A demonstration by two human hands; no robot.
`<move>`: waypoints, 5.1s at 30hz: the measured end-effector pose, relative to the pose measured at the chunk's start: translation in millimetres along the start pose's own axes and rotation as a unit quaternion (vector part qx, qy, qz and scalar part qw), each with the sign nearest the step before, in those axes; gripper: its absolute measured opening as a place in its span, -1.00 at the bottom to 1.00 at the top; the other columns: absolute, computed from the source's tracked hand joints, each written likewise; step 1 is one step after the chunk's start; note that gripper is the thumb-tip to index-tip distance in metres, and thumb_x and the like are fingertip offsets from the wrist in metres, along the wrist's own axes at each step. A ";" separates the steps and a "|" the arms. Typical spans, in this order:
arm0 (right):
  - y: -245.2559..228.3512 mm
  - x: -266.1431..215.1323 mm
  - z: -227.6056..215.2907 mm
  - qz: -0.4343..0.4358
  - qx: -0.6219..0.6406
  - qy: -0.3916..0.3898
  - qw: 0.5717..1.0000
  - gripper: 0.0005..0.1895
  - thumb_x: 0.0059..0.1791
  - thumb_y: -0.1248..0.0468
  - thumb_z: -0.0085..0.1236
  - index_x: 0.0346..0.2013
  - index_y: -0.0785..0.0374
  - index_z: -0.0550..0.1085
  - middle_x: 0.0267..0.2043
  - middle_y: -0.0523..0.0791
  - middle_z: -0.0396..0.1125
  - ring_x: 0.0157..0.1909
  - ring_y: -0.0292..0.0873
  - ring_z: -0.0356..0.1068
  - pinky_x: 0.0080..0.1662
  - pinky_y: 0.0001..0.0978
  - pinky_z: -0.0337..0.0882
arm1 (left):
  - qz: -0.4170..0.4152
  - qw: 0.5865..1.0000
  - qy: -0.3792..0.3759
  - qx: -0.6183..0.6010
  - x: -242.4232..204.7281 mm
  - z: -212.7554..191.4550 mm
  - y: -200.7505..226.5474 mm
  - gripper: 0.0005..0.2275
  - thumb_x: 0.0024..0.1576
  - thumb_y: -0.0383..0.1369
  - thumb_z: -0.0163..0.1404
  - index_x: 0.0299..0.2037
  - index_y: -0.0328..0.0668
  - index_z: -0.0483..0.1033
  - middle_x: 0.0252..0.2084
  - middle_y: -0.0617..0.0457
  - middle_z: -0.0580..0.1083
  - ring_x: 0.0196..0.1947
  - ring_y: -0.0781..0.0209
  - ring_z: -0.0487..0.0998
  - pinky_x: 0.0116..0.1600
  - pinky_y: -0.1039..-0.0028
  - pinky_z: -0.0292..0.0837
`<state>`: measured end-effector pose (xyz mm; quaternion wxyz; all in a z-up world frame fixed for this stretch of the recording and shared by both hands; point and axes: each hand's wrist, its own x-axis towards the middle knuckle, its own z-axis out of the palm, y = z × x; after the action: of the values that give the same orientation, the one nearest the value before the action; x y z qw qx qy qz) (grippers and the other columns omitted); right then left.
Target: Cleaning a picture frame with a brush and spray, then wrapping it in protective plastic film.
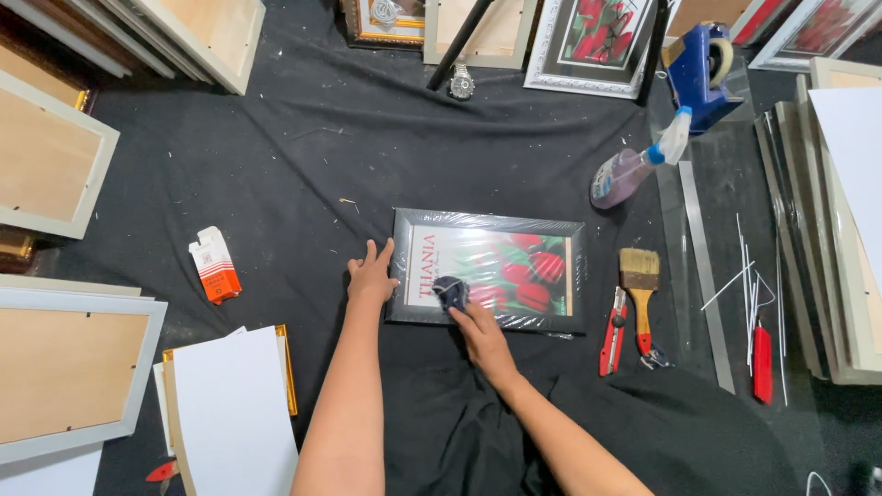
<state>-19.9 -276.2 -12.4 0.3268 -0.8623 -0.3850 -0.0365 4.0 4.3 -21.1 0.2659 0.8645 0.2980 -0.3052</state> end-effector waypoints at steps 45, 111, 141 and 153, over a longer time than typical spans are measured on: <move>113.9 -31.3 -24.7 0.333 -0.178 0.151 0.914 -0.54 0.17 0.26 -0.13 0.41 0.05 0.31 0.40 -0.03 0.22 0.47 0.10 0.10 0.40 0.03 0.09 | -0.020 1.000 -0.007 0.013 11.5 11.3 -4.8 -0.09 0.14 -0.03 0.17 0.56 0.50 -0.31 0.62 0.21 -0.30 0.50 -0.18 -0.14 0.13 -0.17 0.56; 9.4 147.2 126.7 0.035 -0.069 0.073 0.994 -0.37 0.04 0.50 -0.26 0.46 0.33 0.15 0.51 0.16 -0.01 0.51 0.27 -0.06 0.42 -0.03 0.00 | -0.015 1.000 -0.008 0.015 -24.7 -10.7 17.7 -0.13 0.20 -0.08 0.11 0.57 0.44 -0.34 0.63 0.13 -0.34 0.52 -0.18 -0.11 0.24 -0.03 0.48; -15.1 83.2 86.3 -0.095 -0.033 -0.044 0.994 -0.43 0.05 0.36 -0.13 0.39 0.12 0.30 0.44 -0.07 0.17 0.42 0.06 0.16 0.39 -0.15 0.12 | -0.005 1.000 -0.016 -0.017 12.9 3.0 -3.1 -0.41 0.27 -0.43 -0.02 0.51 0.15 0.08 0.63 0.14 -0.24 0.47 -0.18 -0.01 -0.03 0.01 0.63; -26.3 85.1 74.0 -0.114 0.018 -0.051 0.992 -0.48 0.07 0.38 -0.20 0.35 0.18 0.32 0.39 0.00 0.22 0.39 0.08 0.21 0.36 -0.12 0.20 | -0.002 1.000 -0.014 -0.024 3.2 -1.5 1.2 -0.18 0.19 -0.72 -0.12 0.56 0.41 -0.13 0.62 0.14 -0.24 0.43 -0.18 -0.02 -0.03 0.14 0.61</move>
<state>7.7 -165.1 -29.5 0.3159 -0.8077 -0.4974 -0.0225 7.4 5.6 -21.9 0.2901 0.8529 0.3036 -0.3103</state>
